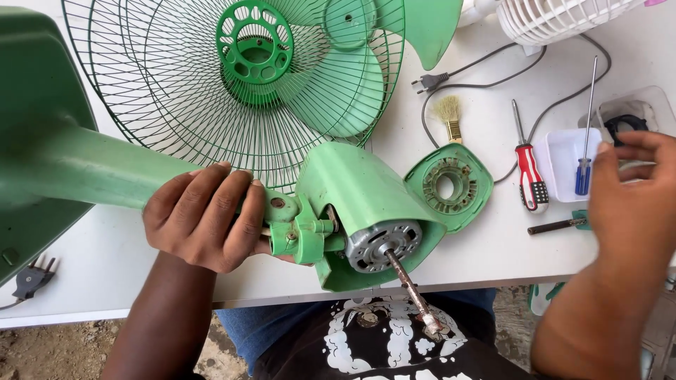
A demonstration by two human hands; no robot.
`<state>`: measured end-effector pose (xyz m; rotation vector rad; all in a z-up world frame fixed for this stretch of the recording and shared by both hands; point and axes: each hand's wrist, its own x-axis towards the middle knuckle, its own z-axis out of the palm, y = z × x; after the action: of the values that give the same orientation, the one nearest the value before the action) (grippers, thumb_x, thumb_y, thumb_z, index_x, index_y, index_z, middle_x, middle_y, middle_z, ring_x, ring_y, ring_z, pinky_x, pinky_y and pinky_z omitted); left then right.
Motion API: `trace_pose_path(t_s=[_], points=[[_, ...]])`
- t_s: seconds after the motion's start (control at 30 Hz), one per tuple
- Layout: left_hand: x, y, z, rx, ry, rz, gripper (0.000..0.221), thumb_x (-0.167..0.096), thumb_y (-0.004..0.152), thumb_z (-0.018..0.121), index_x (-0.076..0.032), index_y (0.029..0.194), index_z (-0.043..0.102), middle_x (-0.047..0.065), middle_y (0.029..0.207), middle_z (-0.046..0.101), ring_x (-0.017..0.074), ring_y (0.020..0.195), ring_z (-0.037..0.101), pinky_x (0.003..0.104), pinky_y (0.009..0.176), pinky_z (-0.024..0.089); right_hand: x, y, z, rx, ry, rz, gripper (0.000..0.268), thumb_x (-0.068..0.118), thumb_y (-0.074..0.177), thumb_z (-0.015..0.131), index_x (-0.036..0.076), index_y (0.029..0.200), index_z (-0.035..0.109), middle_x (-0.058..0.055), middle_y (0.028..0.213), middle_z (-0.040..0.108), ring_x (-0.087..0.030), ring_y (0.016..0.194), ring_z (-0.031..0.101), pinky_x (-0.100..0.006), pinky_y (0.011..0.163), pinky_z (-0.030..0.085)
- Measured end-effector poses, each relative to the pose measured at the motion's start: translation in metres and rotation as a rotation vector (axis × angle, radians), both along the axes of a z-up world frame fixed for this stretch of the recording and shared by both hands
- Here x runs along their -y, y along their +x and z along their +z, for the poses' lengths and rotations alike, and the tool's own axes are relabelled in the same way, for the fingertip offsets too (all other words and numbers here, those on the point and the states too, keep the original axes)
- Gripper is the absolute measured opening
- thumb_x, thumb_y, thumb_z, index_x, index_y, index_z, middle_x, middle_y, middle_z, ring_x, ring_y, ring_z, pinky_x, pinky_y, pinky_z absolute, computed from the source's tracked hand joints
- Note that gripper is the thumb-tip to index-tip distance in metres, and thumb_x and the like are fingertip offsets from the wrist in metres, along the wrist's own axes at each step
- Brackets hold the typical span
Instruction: The person is unscrewing and removing the rear motor housing of a green electric fan using a screwdriver on a repair bench.
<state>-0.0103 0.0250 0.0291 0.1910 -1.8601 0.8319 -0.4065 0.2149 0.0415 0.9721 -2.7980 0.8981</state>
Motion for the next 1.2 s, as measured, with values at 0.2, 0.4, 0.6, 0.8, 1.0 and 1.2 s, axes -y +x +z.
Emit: trace_pose_path(t_s=[0.2, 0.4, 0.6, 0.8, 1.0, 1.2], points=[[-0.003, 0.001, 0.001, 0.045, 0.015, -0.021, 0.061, -0.048, 0.108, 0.026, -0.010, 0.078, 0.063, 0.005, 0.066, 0.068, 0.0211, 0.059, 0.070, 0.029, 0.058, 0.047, -0.021, -0.113, -0.080, -0.208, 0.559, 0.028, 0.045, 0.050, 0.095, 0.073, 0.015, 0.124, 0.076, -0.025, 0.126, 0.061, -0.048, 0.121, 0.051, -0.060, 0.085, 0.051], [-0.002, -0.003, 0.001, 0.014, -0.003, -0.010, 0.062, -0.054, 0.107, 0.027, -0.011, 0.077, 0.060, 0.004, 0.065, 0.066, 0.0202, 0.058, 0.068, 0.029, 0.059, 0.047, -0.018, -0.108, -0.078, -0.227, 0.347, 0.039, 0.034, 0.031, 0.094, 0.072, 0.007, 0.118, 0.076, -0.019, 0.124, 0.061, -0.042, 0.122, 0.048, -0.056, 0.086, 0.049], [-0.001, -0.003, 0.000, 0.005, -0.023, -0.013, 0.063, -0.053, 0.108, 0.026, -0.011, 0.079, 0.063, 0.003, 0.065, 0.068, 0.0197, 0.058, 0.068, 0.029, 0.062, 0.047, -0.045, -0.070, -0.039, -0.018, -0.339, 0.362, 0.051, 0.034, 0.140, 0.033, -0.008, 0.138, 0.062, -0.019, 0.115, 0.070, -0.027, 0.103, 0.070, -0.037, 0.103, 0.054], [0.002, -0.003, 0.003, -0.015, 0.000, -0.025, 0.076, -0.073, 0.102, 0.030, -0.010, 0.074, 0.062, 0.003, 0.063, 0.068, 0.0205, 0.056, 0.068, 0.028, 0.061, 0.044, -0.044, -0.063, -0.062, 0.004, -0.999, 0.533, 0.020, 0.013, 0.117, 0.048, 0.001, 0.133, 0.054, -0.018, 0.132, 0.049, -0.036, 0.131, 0.051, -0.054, 0.110, 0.057], [0.030, 0.018, 0.003, 0.051, 0.125, 0.091, 0.087, -0.094, 0.089, 0.035, -0.015, 0.068, 0.066, 0.000, 0.059, 0.068, 0.0184, 0.051, 0.067, 0.029, 0.058, 0.046, -0.019, -0.009, -0.029, 0.100, -1.042, 0.524, 0.022, 0.018, 0.106, 0.052, -0.003, 0.102, 0.043, -0.029, 0.106, 0.056, -0.046, 0.091, 0.068, -0.048, 0.084, 0.065], [0.059, 0.035, 0.036, 0.232, 0.442, 0.388, 0.081, -0.098, 0.106, 0.052, -0.026, 0.072, 0.062, -0.010, 0.057, 0.043, 0.0110, 0.052, 0.046, 0.029, 0.056, 0.031, -0.004, 0.010, -0.018, 0.547, -1.179, 0.368, 0.022, 0.035, 0.100, 0.055, 0.013, 0.104, 0.052, -0.020, 0.102, 0.063, -0.040, 0.082, 0.070, -0.047, 0.073, 0.067]])
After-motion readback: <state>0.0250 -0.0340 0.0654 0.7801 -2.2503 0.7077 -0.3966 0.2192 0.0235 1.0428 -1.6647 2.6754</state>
